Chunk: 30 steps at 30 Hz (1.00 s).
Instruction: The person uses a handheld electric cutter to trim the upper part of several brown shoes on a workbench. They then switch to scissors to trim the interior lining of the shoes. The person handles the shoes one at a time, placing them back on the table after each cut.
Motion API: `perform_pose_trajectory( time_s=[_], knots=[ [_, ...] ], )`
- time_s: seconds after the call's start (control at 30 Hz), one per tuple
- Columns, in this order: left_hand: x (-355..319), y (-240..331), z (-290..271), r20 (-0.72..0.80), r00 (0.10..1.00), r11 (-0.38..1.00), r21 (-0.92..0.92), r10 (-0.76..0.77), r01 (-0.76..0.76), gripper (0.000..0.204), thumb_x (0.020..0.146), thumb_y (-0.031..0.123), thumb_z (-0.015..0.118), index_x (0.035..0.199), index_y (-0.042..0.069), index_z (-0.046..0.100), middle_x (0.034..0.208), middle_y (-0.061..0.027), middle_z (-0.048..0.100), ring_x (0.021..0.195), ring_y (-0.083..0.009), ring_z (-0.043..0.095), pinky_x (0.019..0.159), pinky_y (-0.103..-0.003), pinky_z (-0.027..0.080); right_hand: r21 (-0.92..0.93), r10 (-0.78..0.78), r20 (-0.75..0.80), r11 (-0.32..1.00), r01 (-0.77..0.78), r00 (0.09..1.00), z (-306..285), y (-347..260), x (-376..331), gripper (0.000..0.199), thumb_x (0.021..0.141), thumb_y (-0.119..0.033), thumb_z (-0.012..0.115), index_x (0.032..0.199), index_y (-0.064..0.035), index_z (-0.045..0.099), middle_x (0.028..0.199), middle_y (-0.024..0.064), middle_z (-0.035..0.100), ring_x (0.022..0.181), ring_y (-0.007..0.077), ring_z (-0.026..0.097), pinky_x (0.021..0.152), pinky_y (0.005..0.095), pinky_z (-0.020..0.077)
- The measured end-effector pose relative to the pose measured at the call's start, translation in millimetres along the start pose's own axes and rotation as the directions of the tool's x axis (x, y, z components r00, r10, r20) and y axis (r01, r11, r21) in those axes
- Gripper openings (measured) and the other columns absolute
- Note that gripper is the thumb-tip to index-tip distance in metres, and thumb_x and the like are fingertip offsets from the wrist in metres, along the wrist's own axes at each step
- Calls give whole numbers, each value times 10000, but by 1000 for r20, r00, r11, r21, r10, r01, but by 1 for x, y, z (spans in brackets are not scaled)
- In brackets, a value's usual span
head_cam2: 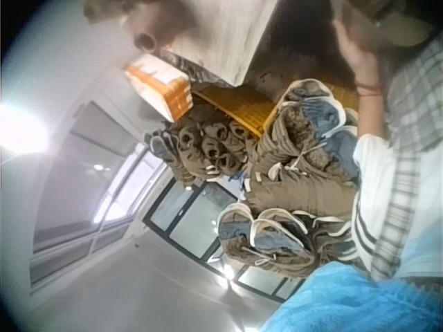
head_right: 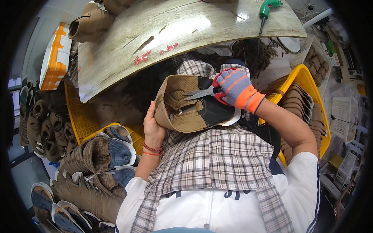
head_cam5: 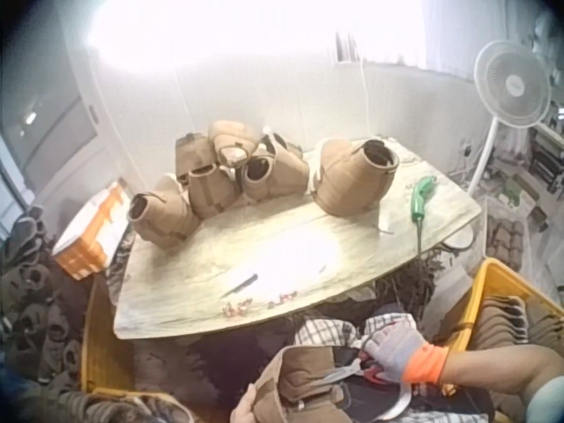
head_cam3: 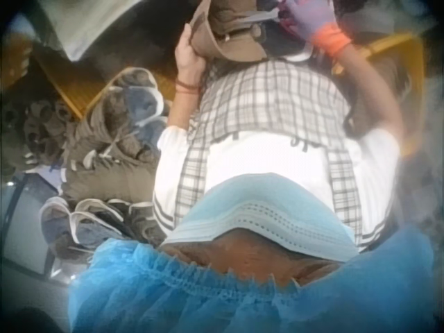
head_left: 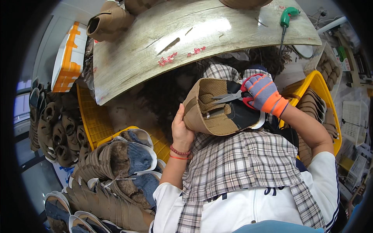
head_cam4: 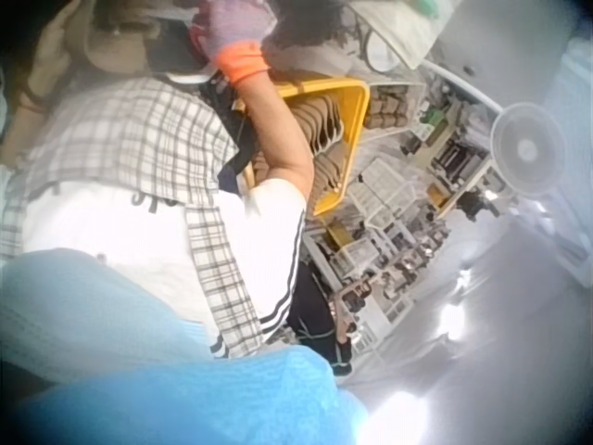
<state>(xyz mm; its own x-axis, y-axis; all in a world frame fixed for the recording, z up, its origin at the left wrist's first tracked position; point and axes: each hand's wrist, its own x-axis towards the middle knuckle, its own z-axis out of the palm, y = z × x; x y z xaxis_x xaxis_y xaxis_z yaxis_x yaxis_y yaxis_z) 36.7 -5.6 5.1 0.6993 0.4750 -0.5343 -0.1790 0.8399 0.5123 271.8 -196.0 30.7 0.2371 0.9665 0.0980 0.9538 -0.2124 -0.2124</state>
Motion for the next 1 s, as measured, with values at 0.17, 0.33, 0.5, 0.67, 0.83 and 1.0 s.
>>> perform_pose_trajectory(
  time_s=[0.17, 0.33, 0.5, 0.67, 0.83, 1.0],
  knots=[
    [-1, -1, -4, 4, 1000, 1000, -27, 9, -9, 359, 1014, 293, 441, 1181, 11, 588, 1124, -89, 655, 997, -201, 621, 903, -340, 492, -56, 27, -4, 998, -28, 1000, 6, 17, -16, 341, 632, -234, 780, 908, -129, 610, 876, 63, 620, 834, 282, 604, 742, 380, 460],
    [3, -2, -12, 37, 999, 1000, -14, 0, 0, 385, 1015, 301, 441, 1217, -4, 562, 1178, -97, 629, 1050, -209, 611, 928, -351, 490, 2, 37, -28, 999, -37, 999, -18, 6, -4, 349, 674, -314, 776, 935, -134, 631, 923, 75, 634, 899, 259, 615, 774, 381, 466],
    [1, -4, -12, 24, 1000, 1000, 1, 11, -11, 392, 1010, 316, 446, 1214, 5, 570, 1171, -108, 636, 1056, -218, 599, 948, -366, 465, 42, 89, 90, 995, -93, 992, 4, 13, -2, 258, 671, -213, 757, 877, -122, 630, 865, 65, 648, 830, 292, 614, 744, 401, 483],
    [4, -8, -22, 53, 998, 1000, 5, 28, -28, 423, 1004, 334, 454, 1243, -2, 546, 1202, -123, 612, 1131, -245, 552, 1045, -405, 383, 101, 148, 105, 982, -158, 984, -16, 36, -32, 286, 660, -223, 754, 889, -116, 620, 881, 73, 630, 873, 298, 598, 764, 384, 472],
    [4, -9, -20, 73, 997, 1000, -11, 25, -25, 412, 1011, 315, 440, 1253, -6, 533, 1217, -110, 594, 1173, -244, 519, 1088, -405, 336, 113, 6, 93, 993, -17, 996, -15, 36, -39, 325, 638, -227, 755, 894, -98, 603, 898, 79, 610, 898, 295, 580, 784, 387, 447],
    [5, -8, -25, 93, 995, 1000, 0, 31, -31, 408, 1025, 299, 413, 1254, -17, 532, 1233, -110, 595, 1136, -227, 559, 1016, -377, 419, 0, -54, 106, 999, 54, 993, 8, 43, -23, 296, 658, -236, 755, 894, -101, 638, 875, 86, 625, 862, 295, 596, 773, 385, 459]
  ],
)
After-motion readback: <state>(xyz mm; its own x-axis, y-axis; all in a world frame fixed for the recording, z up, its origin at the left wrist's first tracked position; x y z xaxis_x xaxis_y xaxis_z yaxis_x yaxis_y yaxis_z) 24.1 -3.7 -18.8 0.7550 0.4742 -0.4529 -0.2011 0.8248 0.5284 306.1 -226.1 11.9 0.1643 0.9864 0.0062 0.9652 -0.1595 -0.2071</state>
